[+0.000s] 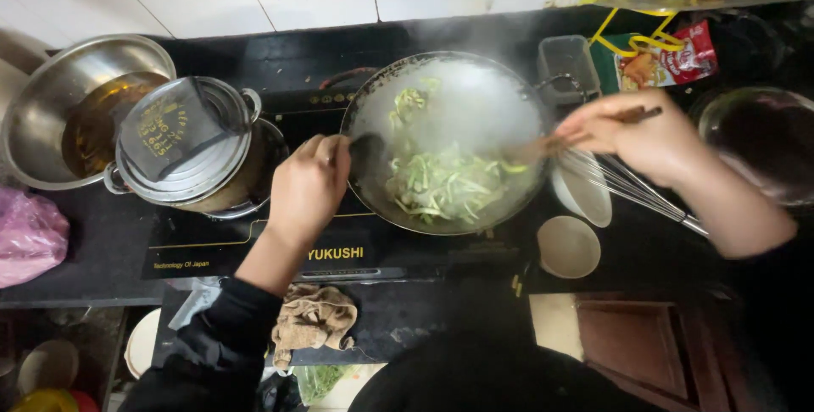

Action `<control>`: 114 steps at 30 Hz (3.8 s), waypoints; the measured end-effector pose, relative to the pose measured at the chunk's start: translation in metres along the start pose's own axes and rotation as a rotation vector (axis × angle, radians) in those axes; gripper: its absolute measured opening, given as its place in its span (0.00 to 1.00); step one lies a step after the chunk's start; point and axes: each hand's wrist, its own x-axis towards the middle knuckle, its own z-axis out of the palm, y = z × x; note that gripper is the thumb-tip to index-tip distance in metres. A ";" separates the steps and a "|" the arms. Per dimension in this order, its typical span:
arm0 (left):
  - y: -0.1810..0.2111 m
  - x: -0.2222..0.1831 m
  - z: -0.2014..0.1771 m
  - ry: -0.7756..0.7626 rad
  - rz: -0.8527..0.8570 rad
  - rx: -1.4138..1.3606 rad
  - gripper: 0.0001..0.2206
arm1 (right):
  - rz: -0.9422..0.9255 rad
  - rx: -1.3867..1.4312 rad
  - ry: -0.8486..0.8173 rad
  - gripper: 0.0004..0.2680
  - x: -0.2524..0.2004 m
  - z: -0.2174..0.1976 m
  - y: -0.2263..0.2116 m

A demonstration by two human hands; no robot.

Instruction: Stir-fry vegetables in a wok and add seasoning.

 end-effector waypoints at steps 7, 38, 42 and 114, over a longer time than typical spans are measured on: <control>0.036 -0.010 0.059 -0.058 -0.759 -0.480 0.18 | 0.271 0.577 0.183 0.03 0.006 0.063 0.065; 0.065 -0.004 0.024 -0.161 -0.823 -0.580 0.17 | 0.058 0.531 0.208 0.09 -0.016 0.088 0.040; 0.055 0.022 0.001 0.006 -0.534 -0.504 0.18 | -0.103 0.506 0.259 0.11 -0.020 0.068 0.008; 0.036 -0.004 0.031 -0.186 -0.507 -0.383 0.23 | 0.305 0.424 0.167 0.09 -0.011 0.042 0.061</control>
